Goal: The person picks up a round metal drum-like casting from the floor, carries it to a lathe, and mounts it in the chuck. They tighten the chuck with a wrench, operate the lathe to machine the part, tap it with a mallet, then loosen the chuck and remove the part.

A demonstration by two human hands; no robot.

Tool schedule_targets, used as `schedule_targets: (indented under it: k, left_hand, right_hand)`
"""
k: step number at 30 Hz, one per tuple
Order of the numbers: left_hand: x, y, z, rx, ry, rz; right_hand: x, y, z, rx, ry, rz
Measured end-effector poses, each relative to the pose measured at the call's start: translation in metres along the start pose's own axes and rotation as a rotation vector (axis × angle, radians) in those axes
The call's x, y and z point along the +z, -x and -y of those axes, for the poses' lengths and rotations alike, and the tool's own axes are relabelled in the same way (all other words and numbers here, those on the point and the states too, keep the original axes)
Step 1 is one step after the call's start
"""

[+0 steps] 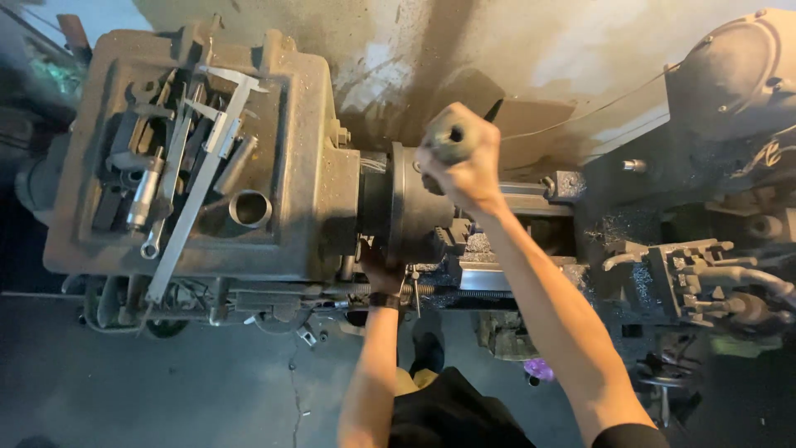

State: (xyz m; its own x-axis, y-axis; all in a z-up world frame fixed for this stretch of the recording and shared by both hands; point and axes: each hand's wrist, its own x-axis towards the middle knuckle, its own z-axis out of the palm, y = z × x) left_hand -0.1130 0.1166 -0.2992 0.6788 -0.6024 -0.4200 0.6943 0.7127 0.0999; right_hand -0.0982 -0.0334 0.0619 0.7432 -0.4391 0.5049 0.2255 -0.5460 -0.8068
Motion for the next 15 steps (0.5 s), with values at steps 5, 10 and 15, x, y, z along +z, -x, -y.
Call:
schedule_targets:
  k: [5, 10, 15]
  left_hand:
    - [0.002, -0.007, 0.013, 0.029, -0.164, -0.007]
    - [-0.034, -0.018, 0.025, 0.093, -0.394, -0.059]
    - [-0.040, -0.018, 0.022, 0.157, -0.627, -0.101]
  right_hand:
    - [-0.005, -0.023, 0.010, 0.086, 0.041, 0.148]
    - [-0.002, -0.030, -0.006, 0.002, 0.186, 0.169]
    - [0.010, -0.015, -0.034, 0.071, 0.218, 0.157]
